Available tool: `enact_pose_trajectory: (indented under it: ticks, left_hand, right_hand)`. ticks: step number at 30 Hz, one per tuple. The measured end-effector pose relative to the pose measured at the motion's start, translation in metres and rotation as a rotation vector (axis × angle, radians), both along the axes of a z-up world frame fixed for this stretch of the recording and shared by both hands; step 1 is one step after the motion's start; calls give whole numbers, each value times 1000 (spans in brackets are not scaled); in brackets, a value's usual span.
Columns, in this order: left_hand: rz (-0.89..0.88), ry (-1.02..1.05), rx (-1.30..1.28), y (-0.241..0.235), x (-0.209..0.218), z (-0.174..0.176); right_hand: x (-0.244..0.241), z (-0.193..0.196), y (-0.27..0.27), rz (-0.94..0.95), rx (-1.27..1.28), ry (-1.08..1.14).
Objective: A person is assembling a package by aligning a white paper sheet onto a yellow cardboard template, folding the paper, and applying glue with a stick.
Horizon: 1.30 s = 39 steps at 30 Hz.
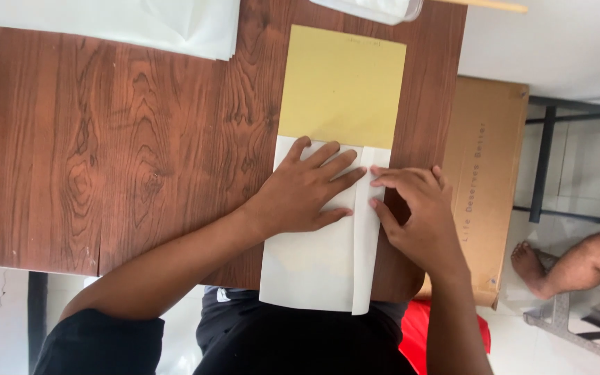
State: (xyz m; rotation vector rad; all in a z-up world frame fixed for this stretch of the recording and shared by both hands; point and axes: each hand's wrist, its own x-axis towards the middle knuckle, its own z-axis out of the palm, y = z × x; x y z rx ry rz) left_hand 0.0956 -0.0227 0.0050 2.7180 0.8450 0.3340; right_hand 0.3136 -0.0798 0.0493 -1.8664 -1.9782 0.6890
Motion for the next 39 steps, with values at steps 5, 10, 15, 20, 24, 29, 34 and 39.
enact_pose_trajectory:
  ticks: [5,10,15,20,24,29,34,39]
  left_hand:
    - [2,45,17,3,2,-2]
    - [-5,59,-28,3,2,1]
    - [0,72,-27,-3,2,3]
    - [29,149,-24,-13,4,9]
    - [45,142,-1,-16,5,5]
    - [41,97,28,-13,6,11]
    - [50,69,168,-11,5,-7]
    - [45,113,213,-13,4,-5]
  right_hand:
    - [9,-2,3,102,51,-29]
    - [8,1,7,125,72,-23]
    - [7,6,8,178,39,-79]
    - [9,8,5,256,-15,-209]
    - [10,-4,-1,256,14,-234]
    - [14,-29,-13,259,163,-250]
    - [14,-32,-24,262,213,-244]
    - [9,-30,-53,251,210,-247]
